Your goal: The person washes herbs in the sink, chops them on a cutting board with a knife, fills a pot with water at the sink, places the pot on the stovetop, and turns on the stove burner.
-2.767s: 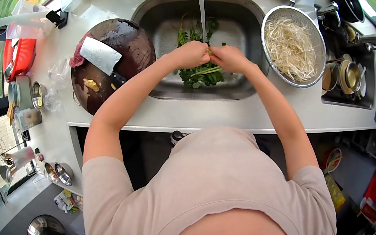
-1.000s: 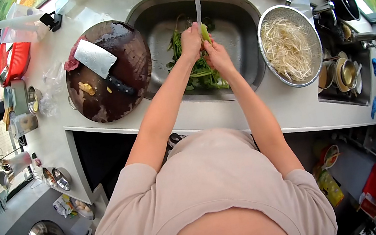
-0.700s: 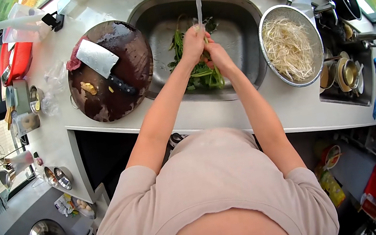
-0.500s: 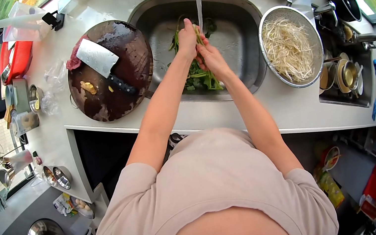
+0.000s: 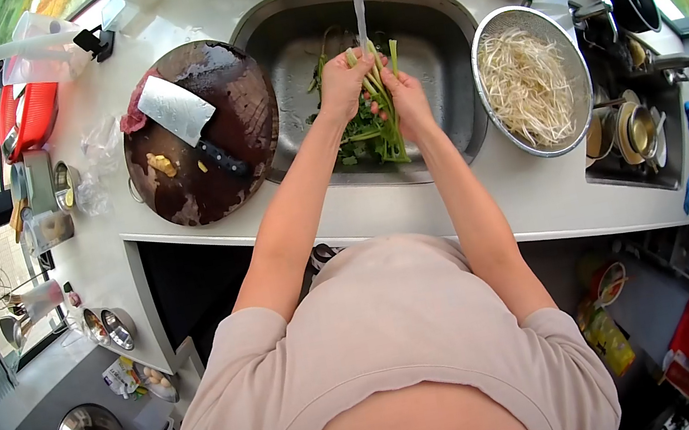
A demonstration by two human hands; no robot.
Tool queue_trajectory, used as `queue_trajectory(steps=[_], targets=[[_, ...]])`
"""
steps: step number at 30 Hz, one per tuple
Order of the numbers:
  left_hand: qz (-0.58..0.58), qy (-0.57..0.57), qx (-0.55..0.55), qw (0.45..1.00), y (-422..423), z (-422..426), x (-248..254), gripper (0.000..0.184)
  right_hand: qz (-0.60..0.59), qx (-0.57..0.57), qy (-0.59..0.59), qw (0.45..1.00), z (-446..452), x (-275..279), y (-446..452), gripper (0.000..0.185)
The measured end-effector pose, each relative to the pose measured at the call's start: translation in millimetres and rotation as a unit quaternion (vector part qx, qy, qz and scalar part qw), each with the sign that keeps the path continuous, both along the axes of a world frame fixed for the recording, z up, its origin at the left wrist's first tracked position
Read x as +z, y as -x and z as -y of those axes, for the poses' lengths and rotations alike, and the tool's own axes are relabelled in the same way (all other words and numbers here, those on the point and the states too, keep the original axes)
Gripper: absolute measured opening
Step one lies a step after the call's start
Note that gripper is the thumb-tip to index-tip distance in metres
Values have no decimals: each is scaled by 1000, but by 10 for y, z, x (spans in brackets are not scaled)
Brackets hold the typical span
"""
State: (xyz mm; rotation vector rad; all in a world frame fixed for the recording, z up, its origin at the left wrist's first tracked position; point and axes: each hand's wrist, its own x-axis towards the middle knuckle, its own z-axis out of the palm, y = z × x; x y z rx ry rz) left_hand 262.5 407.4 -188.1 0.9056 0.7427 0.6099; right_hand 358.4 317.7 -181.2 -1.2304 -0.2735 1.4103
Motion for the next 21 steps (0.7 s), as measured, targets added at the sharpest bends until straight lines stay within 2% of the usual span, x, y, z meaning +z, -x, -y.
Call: queue_trajectory(steps=[2, 5, 8, 11, 15, 16, 19, 20, 21], targets=[[23, -9, 19, 1000, 1, 51, 54, 17, 14, 1, 7, 1000, -22, 4, -3, 29], [-14, -59, 78, 995, -38, 152, 189, 18, 62, 14, 11, 998, -27, -34, 16, 30], [-66, -125, 127, 982, -109, 120, 47, 19, 82, 31, 5, 996, -21, -72, 66, 30], [-177, -171, 159, 956, -106, 73, 38, 23, 67, 13, 2, 998, -26, -44, 173, 30], [-137, -36, 115, 983, -73, -20, 59, 36, 17, 11, 21, 1000, -24, 74, 140, 34], [-72, -31, 114, 990, -101, -17, -4, 45, 1, 17, 30, 999, -35, 112, 115, 36], [-6, -75, 52, 996, -242, 147, 103, 50, -5, 29, 50, 998, -99, 179, 91, 40], [-59, -91, -16, 994, -141, 111, 207, 55, 2, 69, 48, 996, -117, 203, 66, 40], [-41, -39, -1, 998, -93, 59, 227, 55, 10, 109, 46, 993, -133, 226, 10, 41]])
